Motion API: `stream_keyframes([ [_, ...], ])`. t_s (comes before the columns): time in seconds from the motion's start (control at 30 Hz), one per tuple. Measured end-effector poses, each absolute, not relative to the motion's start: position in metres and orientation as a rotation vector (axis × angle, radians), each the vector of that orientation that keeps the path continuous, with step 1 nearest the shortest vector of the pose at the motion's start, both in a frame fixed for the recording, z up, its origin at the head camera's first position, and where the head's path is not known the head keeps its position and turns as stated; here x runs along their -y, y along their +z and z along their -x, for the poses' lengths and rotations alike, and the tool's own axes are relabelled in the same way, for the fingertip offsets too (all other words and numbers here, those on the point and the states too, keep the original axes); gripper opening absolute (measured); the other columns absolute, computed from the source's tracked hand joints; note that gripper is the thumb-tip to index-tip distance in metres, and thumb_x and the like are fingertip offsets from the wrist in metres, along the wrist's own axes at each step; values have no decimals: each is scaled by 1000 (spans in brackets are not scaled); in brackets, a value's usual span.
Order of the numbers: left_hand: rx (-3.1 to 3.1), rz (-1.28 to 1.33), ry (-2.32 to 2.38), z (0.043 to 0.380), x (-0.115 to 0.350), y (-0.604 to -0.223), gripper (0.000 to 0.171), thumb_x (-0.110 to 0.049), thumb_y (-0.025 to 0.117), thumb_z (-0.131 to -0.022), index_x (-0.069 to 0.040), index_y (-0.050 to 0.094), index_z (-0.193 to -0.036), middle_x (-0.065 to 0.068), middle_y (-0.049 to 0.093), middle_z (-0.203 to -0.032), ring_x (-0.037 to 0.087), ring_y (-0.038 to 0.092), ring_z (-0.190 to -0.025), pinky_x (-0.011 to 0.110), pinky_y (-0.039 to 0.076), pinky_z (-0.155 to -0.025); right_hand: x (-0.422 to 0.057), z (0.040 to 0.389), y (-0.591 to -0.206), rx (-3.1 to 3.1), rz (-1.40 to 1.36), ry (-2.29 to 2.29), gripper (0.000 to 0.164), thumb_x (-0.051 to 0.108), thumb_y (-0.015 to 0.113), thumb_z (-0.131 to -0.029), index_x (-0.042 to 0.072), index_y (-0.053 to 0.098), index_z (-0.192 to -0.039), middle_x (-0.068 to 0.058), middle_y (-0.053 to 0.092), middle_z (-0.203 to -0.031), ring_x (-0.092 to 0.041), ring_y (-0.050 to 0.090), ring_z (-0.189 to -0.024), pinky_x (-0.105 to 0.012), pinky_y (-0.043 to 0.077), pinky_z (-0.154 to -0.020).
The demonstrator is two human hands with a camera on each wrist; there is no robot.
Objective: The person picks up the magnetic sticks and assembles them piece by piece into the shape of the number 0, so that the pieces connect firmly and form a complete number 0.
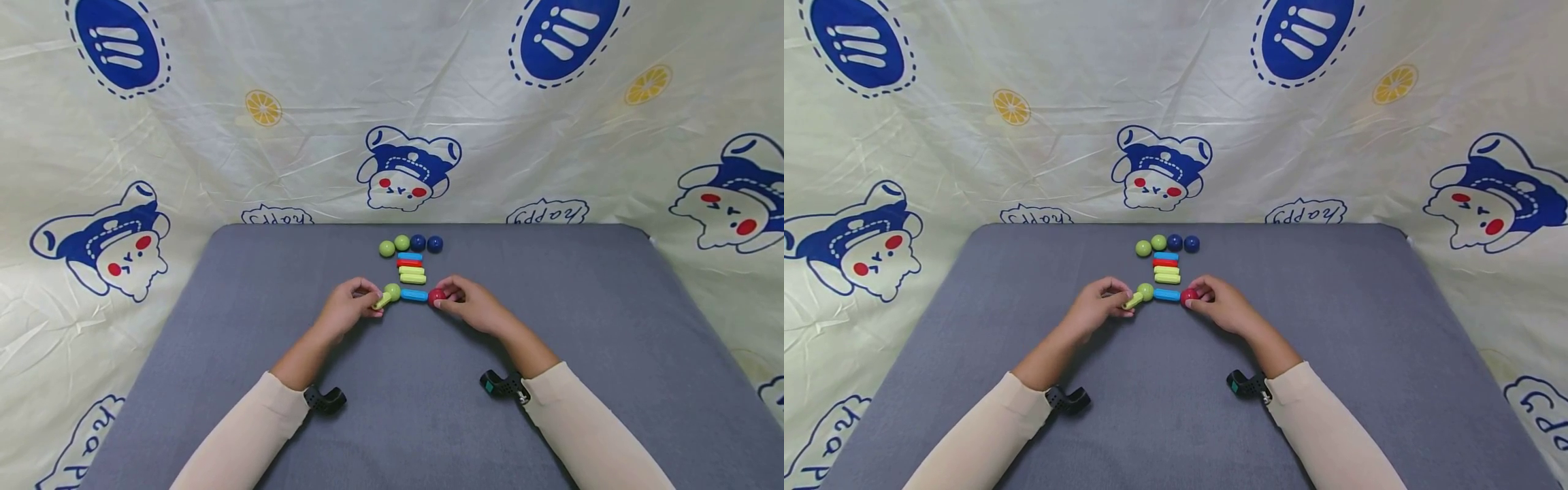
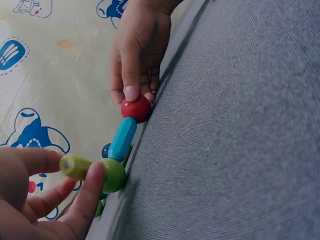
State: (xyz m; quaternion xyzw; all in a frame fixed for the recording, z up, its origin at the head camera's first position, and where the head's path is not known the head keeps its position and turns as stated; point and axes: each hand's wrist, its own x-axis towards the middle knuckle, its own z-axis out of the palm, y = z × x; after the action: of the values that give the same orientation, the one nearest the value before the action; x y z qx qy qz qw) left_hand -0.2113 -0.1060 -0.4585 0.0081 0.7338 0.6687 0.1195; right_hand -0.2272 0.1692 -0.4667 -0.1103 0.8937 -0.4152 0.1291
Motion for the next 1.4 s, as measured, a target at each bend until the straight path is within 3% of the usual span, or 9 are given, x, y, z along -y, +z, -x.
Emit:
stream_keyframes([
  [0.1,-2070,-38,1908,211,106,-460,35,1,65,-94,7,55,-127,20,58,-116,15,67,-75,34,63,-76,-169,227,-467,-2595,313,-1208,34,26,69,-97,9,62,-126,-11,64,-112,-25,58,-102,-31,47,-82],
  [0.23,-2058,-59,1794,210,106,-461,66,-2,71,-90,-5,42,-150,23,51,-143,16,70,-76,34,63,-78,-168,226,-466,-2598,318,-1217,34,25,69,-97,9,62,-126,-12,65,-113,-25,58,-102,-31,47,-82],
  [0.37,-2105,-117,1687,208,105,-462,78,-6,77,-87,-16,39,-155,19,44,-153,16,71,-71,31,61,-74,-168,225,-467,-2614,328,-1215,33,25,68,-98,10,63,-127,-12,66,-114,-25,59,-102,-32,48,-83],
  [0.53,-2233,-200,1564,207,102,-468,74,-14,81,-86,-17,47,-151,20,40,-146,14,70,-66,30,60,-68,-168,225,-469,-2627,323,-1207,34,24,68,-98,10,63,-128,-12,65,-115,-25,59,-103,-34,49,-85],
  [0.73,-2407,-226,1453,206,99,-471,74,-24,85,-83,-19,50,-148,17,46,-136,14,66,-59,31,57,-62,-168,226,-469,-2637,340,-1196,33,25,67,-98,10,64,-128,-12,66,-115,-25,60,-103,-36,49,-88],
  [1.03,-2371,-261,1634,205,101,-476,40,-23,60,-103,-13,58,-142,19,53,-125,14,61,-57,32,58,-52,-167,225,-467,-2632,337,-1212,34,24,68,-98,10,64,-128,-13,66,-115,-25,60,-103,-35,49,-87],
  [1.4,-2321,-181,1730,210,105,-480,34,-21,62,-102,-15,66,-135,16,56,-123,13,62,-64,28,55,-49,-167,225,-470,-2646,350,-1212,34,24,68,-98,9,64,-128,-13,67,-115,-26,61,-104,-38,50,-89],
])
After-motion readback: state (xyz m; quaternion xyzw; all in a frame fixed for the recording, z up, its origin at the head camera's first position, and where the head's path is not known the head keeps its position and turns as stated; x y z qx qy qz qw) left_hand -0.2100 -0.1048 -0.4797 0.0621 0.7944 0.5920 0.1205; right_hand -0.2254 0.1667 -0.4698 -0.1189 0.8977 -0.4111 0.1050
